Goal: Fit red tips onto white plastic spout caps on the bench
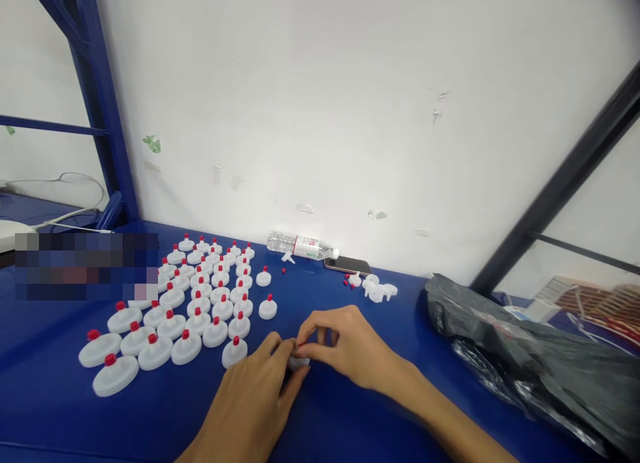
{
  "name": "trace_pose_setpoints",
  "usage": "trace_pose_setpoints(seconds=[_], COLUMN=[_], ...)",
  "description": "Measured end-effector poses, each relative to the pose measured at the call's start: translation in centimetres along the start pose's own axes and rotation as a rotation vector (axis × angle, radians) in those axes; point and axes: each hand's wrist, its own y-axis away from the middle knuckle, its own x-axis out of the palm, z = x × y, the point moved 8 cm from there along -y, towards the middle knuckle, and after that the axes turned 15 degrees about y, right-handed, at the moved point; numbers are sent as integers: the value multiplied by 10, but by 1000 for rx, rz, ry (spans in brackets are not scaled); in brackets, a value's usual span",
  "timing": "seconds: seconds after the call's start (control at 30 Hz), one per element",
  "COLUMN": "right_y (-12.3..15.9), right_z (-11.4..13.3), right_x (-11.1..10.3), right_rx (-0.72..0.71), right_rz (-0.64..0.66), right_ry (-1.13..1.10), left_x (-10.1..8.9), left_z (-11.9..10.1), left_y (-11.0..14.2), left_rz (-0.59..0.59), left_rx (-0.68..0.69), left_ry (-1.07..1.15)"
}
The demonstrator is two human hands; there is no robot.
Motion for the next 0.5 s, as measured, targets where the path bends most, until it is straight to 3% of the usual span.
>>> trace_pose_setpoints(seconds=[0.13,0.37,0.5], right_y=[-5,-22,-43], right_z=[-15,-75,-81], right_x=[-2,-9,0], right_rx=[45,201,219], right_rz=[-79,-370,-408], right_ry=[16,-124,-164], left_x=[-1,0,1], left_z=[-1,-3,-4], left_y=[1,3,1], left_rz=[-5,6,3], left_rx=[-7,-16,6], left_ry=[-23,-39,-37])
